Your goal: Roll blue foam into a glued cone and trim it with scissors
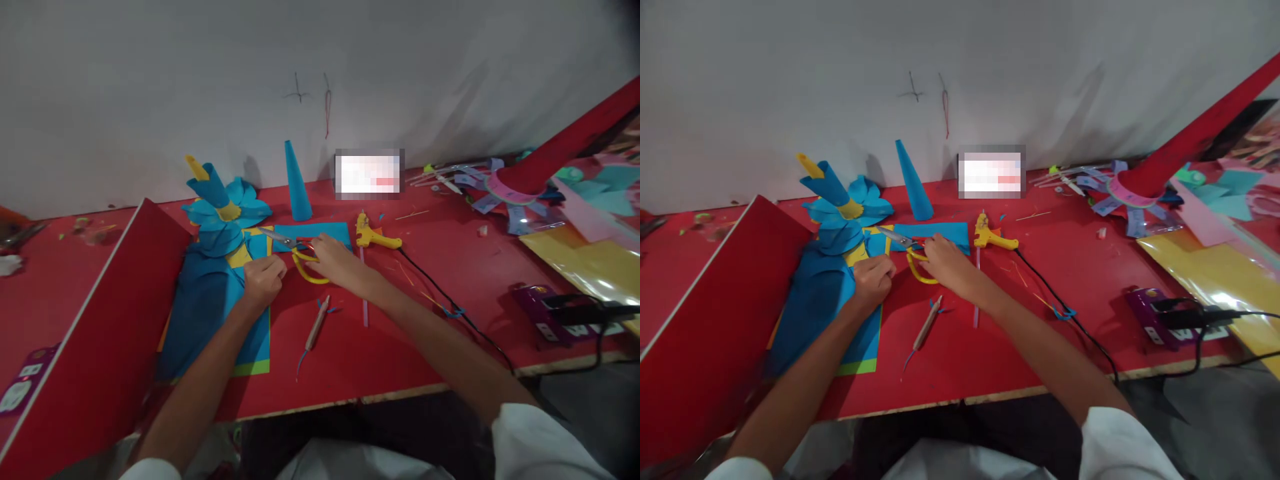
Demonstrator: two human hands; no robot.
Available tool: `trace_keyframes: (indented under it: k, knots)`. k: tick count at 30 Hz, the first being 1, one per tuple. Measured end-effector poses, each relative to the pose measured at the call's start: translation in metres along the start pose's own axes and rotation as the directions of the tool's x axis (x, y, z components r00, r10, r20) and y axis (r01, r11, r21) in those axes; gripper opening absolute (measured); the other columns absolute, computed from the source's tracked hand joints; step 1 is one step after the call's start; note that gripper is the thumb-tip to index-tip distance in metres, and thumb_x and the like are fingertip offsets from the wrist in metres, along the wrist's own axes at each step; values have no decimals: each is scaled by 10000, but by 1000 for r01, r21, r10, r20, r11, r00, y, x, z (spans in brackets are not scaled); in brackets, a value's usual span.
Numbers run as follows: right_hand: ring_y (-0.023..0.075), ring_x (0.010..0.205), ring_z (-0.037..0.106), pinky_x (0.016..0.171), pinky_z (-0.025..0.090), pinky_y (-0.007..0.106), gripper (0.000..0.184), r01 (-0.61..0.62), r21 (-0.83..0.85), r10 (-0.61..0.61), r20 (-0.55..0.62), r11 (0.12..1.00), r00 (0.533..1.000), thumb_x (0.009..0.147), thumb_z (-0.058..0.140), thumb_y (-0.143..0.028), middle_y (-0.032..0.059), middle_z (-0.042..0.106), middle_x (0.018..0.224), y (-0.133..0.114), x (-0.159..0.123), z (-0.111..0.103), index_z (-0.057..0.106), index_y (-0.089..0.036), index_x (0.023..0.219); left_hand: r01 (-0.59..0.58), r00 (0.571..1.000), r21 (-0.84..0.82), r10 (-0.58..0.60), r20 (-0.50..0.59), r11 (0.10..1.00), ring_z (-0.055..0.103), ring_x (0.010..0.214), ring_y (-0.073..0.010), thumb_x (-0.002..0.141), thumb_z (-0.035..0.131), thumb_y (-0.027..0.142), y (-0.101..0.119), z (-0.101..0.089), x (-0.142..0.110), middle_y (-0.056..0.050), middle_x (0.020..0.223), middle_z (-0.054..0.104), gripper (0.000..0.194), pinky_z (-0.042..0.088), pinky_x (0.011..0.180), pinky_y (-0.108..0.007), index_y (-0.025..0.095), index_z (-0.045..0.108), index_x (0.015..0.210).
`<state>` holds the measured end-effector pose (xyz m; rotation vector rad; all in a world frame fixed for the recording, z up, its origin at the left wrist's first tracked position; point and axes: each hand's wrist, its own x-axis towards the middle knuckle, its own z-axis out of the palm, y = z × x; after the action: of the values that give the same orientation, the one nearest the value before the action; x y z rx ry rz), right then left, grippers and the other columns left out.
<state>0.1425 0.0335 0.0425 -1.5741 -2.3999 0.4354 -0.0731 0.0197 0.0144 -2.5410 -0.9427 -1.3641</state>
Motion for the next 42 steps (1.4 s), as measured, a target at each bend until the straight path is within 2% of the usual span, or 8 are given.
trace_keyframes:
  k: [14, 18, 21, 26, 29, 33, 36, 42]
  knots:
    - [265, 875, 732, 682, 430, 325, 201, 109, -80, -109, 7, 991, 994, 1050, 548, -177, 152, 786, 1015, -70, 30, -21, 728, -126, 1124, -33, 999, 80, 34, -3, 996, 453, 522, -149, 963, 486, 74, -5, -7, -3, 6, 564, 488, 348, 316, 542, -313, 222, 441, 651]
    - [245, 880, 710, 721, 421, 330, 362, 95, -73, -107, -183, 993, 977, 1143, 353, -289, 128, 780, 1014, -37, 17, -39, 685, -159, 1208, 41, 999, 85, -42, 3, 996, 562, 621, -187, 998, 429, 88, -9, -9, -2, -38, 663, 603, 321, 405, 591, -325, 224, 538, 728]
    - [228, 929, 695, 803, 439, 328, 334, 221, 1, -205, -364, 975, 908, 1130, 407, -325, 83, 783, 988, 17, -5, -40, 711, -195, 1081, 131, 965, 35, -136, 226, 991, 718, 1035, -241, 1068, 381, 165, -7, -3, 0, -119, 1079, 781, 320, 546, 916, -406, 199, 699, 1040]
    - [212, 838, 686, 841, 497, 356, 347, 338, 104, -217, -586, 935, 781, 1118, 448, -361, 68, 782, 888, 76, -48, -19, 730, -204, 990, 206, 823, 79, -216, 524, 975, 551, 1474, -278, 1143, 322, 400, -2, 7, 2, -89, 1518, 661, 460, 156, 1338, -611, 236, 603, 1469]
    - [189, 758, 659, 769, 493, 345, 365, 453, 4, -392, -495, 891, 775, 1121, 487, -406, 47, 763, 817, 68, -63, -13, 758, -206, 980, 236, 820, 94, -250, 515, 967, 604, 1415, -271, 1152, 261, 420, -2, 4, 4, -104, 1449, 705, 510, 124, 1351, -599, 205, 617, 1447]
    - [210, 788, 669, 762, 517, 363, 351, 691, -198, -719, -189, 695, 669, 1076, 567, -495, 56, 754, 833, 37, -76, -10, 772, -212, 1114, 239, 842, 96, -255, 474, 966, 732, 1177, -268, 1152, 258, 408, -5, -2, 7, -83, 1197, 810, 500, 293, 1295, -587, 204, 693, 1290]
    - [208, 850, 697, 807, 540, 348, 279, 754, -229, -774, 2, 616, 633, 1087, 556, -448, 46, 762, 917, 24, -83, 0, 762, -270, 1146, 217, 862, 114, -245, 443, 969, 760, 1024, -272, 1147, 290, 403, -5, -2, 7, -60, 1053, 834, 474, 411, 1210, -570, 215, 724, 1176]
    - [194, 773, 724, 689, 527, 333, 250, 790, -315, -827, 26, 527, 562, 1054, 499, -73, 60, 769, 864, 12, -93, 23, 714, -122, 1173, 182, 885, 130, -220, 411, 975, 757, 963, -259, 1144, 323, 359, -3, 0, 6, -55, 1040, 834, 432, 439, 1169, -549, 214, 725, 1077]
